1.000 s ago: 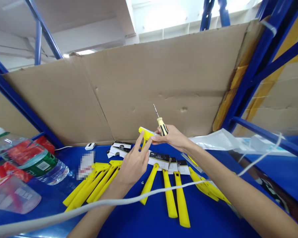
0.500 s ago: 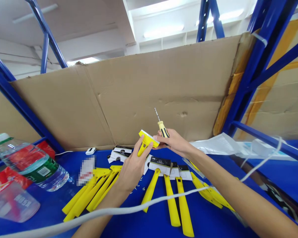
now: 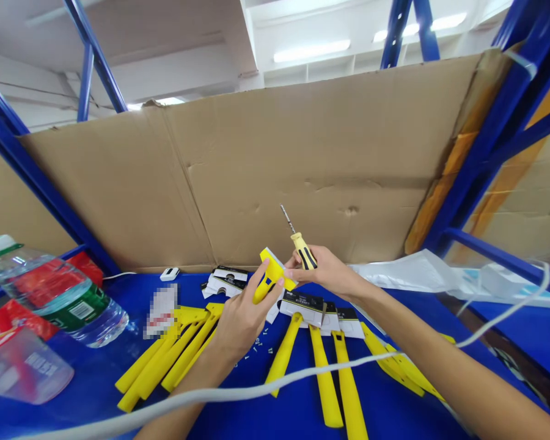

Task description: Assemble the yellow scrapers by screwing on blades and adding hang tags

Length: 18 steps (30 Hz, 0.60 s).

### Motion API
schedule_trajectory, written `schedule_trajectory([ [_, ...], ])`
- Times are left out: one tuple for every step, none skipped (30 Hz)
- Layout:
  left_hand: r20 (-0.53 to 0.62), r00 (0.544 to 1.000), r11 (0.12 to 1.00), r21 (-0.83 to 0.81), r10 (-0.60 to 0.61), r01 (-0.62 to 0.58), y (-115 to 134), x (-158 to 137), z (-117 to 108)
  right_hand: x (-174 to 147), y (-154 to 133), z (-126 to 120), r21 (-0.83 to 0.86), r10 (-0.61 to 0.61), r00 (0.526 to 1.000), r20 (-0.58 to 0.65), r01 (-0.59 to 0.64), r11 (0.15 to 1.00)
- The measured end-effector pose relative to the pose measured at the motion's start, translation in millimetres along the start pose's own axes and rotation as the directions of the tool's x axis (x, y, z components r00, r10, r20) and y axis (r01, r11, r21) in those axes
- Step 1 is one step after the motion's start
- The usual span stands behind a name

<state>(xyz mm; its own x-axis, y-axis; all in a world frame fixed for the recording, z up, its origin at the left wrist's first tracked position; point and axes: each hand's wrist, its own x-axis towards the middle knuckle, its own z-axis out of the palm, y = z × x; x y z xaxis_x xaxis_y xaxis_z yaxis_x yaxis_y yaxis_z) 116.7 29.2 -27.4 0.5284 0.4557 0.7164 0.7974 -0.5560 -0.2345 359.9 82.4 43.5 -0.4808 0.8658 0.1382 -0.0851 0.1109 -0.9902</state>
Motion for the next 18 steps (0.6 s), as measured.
schedule_trajectory([
  [0.003, 1.0, 1.0, -0.009, -0.004, 0.004, -1, -2, 0, 0, 1, 1, -0.016, -0.001, 1.0, -0.005, 0.001, 1.0],
  [0.005, 1.0, 1.0, -0.023, -0.012, 0.012, -2, -3, 1, 0, 2, 2, -0.027, -0.001, 1.0, -0.012, 0.001, 1.0],
  [0.0, 1.0, 0.999, -0.046, -0.026, 0.026, -2, -4, 1, 1, 3, 3, -0.034, 0.0, 1.0, -0.018, 0.0, 0.999],
  [-0.016, 0.998, 0.995, -0.084, -0.055, 0.054, -3, -4, 1, 2, 5, 2, -0.04, 0.001, 1.0, -0.023, -0.002, 0.999],
  [-0.048, 0.993, 0.984, -0.145, -0.106, 0.098, -4, -3, 1, 4, 7, 0, -0.054, 0.002, 1.0, -0.02, -0.003, 0.999],
  [-0.085, 0.979, 0.958, -0.236, -0.185, 0.161, -5, -1, 0, 5, 10, -4, -0.086, -0.003, 1.0, -0.011, 0.002, 0.996],
  [-0.116, 0.948, 0.902, -0.36, -0.296, 0.237, -6, 1, -1, 7, 13, -8, -0.148, -0.01, 1.0, 0.009, 0.011, 0.989],
  [-0.126, 0.895, 0.801, -0.511, -0.427, 0.311, -8, 4, -3, 8, 16, -13, -0.237, -0.019, 0.999, 0.041, 0.028, 0.971],
  [-0.096, 0.824, 0.649, -0.669, -0.559, 0.363, -11, 7, -6, 9, 19, -17, -0.342, -0.02, 0.996, 0.092, 0.05, 0.938],
  [-0.024, 0.745, 0.454, -0.806, -0.666, 0.38, -14, 11, -9, 9, 21, -21, -0.44, -0.002, 0.987, 0.159, 0.073, 0.895],
  [0.071, 0.677, 0.245, -0.9, -0.733, 0.36, -17, 14, -14, 9, 23, -23, -0.518, 0.036, 0.971, 0.238, 0.095, 0.85],
  [0.175, 0.63, 0.045, -0.947, -0.757, 0.317, -21, 17, -19, 8, 24, -23, -0.573, 0.092, 0.943, 0.32, 0.115, 0.812],
  [0.266, 0.605, -0.128, -0.957, -0.75, 0.261, -24, 20, -24, 7, 25, -21, -0.607, 0.156, 0.902, 0.402, 0.134, 0.784],
  [0.339, 0.599, -0.27, -0.941, -0.726, 0.206, -27, 21, -29, 5, 25, -18, -0.628, 0.215, 0.854, 0.474, 0.156, 0.762],
  [0.398, 0.601, -0.385, -0.909, -0.693, 0.158, -30, 23, -33, 3, 26, -13, -0.646, 0.262, 0.806, 0.531, 0.185, 0.741],
  [0.443, 0.608, -0.477, -0.871, -0.659, 0.118, -31, 23, -37, 2, 26, -8, -0.666, 0.293, 0.77, 0.567, 0.219, 0.713],
  [0.478, 0.615, -0.546, -0.833, -0.627, 0.09, -32, 24, -40, 1, 27, -2, -0.691, 0.316, 0.748, 0.583, 0.253, 0.677],
  [0.503, 0.623, -0.596, -0.8, -0.6, 0.072, -32, 23, -42, 0, 27, 2, -0.718, 0.332, 0.742, 0.583, 0.279, 0.638],
])
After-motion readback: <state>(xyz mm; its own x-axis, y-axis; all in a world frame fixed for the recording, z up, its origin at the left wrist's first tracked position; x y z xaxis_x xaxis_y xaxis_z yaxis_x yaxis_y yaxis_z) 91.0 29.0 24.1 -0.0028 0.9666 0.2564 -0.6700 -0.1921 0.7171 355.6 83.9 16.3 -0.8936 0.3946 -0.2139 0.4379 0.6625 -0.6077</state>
